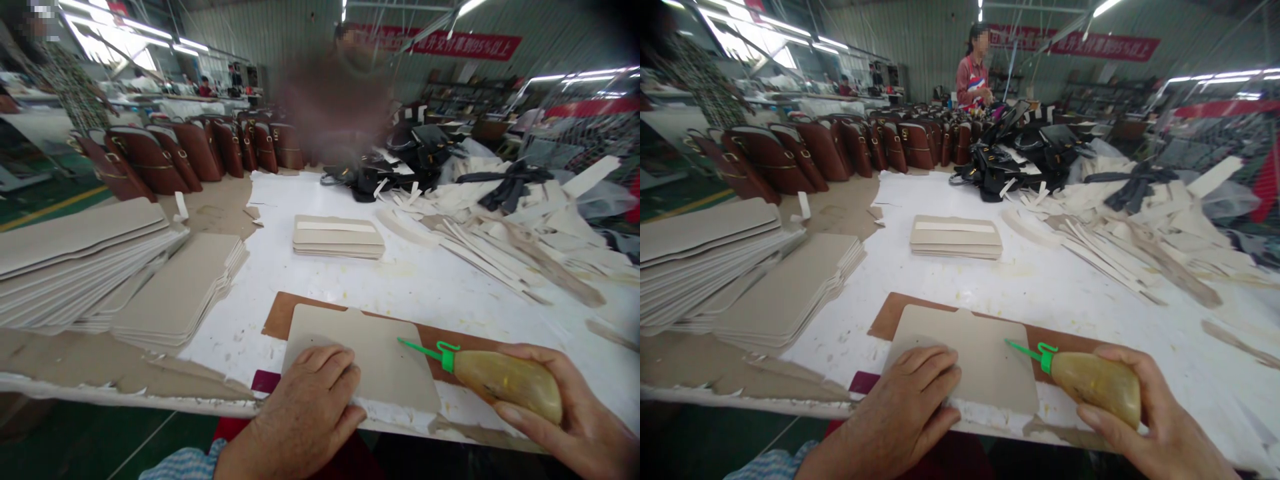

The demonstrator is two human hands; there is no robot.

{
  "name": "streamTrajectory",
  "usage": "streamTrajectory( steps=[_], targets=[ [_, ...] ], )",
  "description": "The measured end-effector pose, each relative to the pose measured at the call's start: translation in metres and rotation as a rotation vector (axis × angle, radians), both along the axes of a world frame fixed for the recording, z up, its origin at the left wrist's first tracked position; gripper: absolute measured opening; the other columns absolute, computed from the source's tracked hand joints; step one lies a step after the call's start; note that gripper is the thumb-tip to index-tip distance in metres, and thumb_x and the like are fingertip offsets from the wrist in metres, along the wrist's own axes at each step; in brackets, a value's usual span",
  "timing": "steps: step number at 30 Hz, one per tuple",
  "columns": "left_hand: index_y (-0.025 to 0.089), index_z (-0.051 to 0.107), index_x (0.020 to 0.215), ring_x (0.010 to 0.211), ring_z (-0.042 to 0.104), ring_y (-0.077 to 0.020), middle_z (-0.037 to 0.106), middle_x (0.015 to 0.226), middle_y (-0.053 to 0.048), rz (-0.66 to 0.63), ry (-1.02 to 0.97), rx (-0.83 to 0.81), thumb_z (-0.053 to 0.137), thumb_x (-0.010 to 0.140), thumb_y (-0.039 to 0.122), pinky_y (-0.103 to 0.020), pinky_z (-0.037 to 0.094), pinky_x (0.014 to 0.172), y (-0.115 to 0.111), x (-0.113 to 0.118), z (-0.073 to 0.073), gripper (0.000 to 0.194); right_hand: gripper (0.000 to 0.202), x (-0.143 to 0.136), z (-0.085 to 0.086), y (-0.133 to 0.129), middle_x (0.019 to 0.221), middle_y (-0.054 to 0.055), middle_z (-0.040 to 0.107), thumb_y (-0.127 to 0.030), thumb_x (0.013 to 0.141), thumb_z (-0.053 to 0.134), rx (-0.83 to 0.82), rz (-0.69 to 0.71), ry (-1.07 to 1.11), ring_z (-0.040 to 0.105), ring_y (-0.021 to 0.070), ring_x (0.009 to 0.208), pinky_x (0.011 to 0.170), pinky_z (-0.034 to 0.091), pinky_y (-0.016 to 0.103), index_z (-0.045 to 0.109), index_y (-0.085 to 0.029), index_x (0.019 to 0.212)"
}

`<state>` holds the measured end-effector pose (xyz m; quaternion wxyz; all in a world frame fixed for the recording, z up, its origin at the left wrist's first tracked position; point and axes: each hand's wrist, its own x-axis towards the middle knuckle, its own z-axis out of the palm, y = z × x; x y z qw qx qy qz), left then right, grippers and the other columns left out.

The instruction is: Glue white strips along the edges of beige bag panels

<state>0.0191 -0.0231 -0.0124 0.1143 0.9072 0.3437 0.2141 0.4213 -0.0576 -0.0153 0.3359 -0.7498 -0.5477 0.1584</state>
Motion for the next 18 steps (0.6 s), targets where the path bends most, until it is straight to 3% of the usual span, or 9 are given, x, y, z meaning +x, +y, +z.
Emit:
streamTrajectory(
  steps=[5, 7, 11, 18],
  targets=[
    [0.015, 0.066, 0.136, 0.135, 0.063, -0.0321, 0.071, 0.146, -0.012, 0.0, 0.003, 0.019, 0.064, 0.112, 0.038, -0.051, 0.053, 0.121, -0.001, 0.0, 0.0, 0.034, 0.081, -0.009, 0.006, 0.005, 0.102, 0.002, 0.08, -0.087, 0.049, 0.085, 0.008, -0.067, 0.027, 0.077, 0.0414, 0.088, 0.068, 0.071, 0.057, 0.065, -0.043, 0.115],
    [0.015, 0.066, 0.136, 0.135, 0.063, -0.033, 0.071, 0.146, -0.012, 0.001, 0.009, 0.009, 0.067, 0.11, 0.037, -0.053, 0.053, 0.121, -0.002, 0.0, -0.001, 0.034, 0.078, -0.013, 0.008, 0.007, 0.096, 0.003, 0.079, -0.086, 0.048, 0.086, 0.043, -0.064, 0.007, 0.076, 0.0406, 0.081, 0.069, 0.071, 0.059, 0.067, -0.041, 0.108],
    [0.015, 0.066, 0.136, 0.135, 0.063, -0.033, 0.071, 0.146, -0.012, 0.003, 0.015, 0.003, 0.067, 0.11, 0.036, -0.054, 0.054, 0.121, -0.002, -0.001, -0.003, 0.034, 0.066, -0.012, 0.009, 0.004, 0.086, 0.001, 0.076, -0.087, 0.059, 0.084, 0.045, -0.018, -0.052, 0.072, 0.0347, 0.068, 0.064, 0.07, 0.055, 0.069, -0.039, 0.102],
    [0.015, 0.066, 0.136, 0.135, 0.064, -0.0333, 0.071, 0.146, -0.013, 0.005, 0.015, -0.004, 0.066, 0.11, 0.037, -0.054, 0.055, 0.12, 0.0, 0.001, 0.0, 0.034, 0.059, -0.007, 0.01, -0.008, 0.113, 0.0, 0.078, -0.077, 0.077, 0.082, 0.007, 0.069, -0.048, 0.077, 0.0331, 0.094, 0.079, 0.071, 0.043, 0.066, -0.042, 0.122]
  ],
)
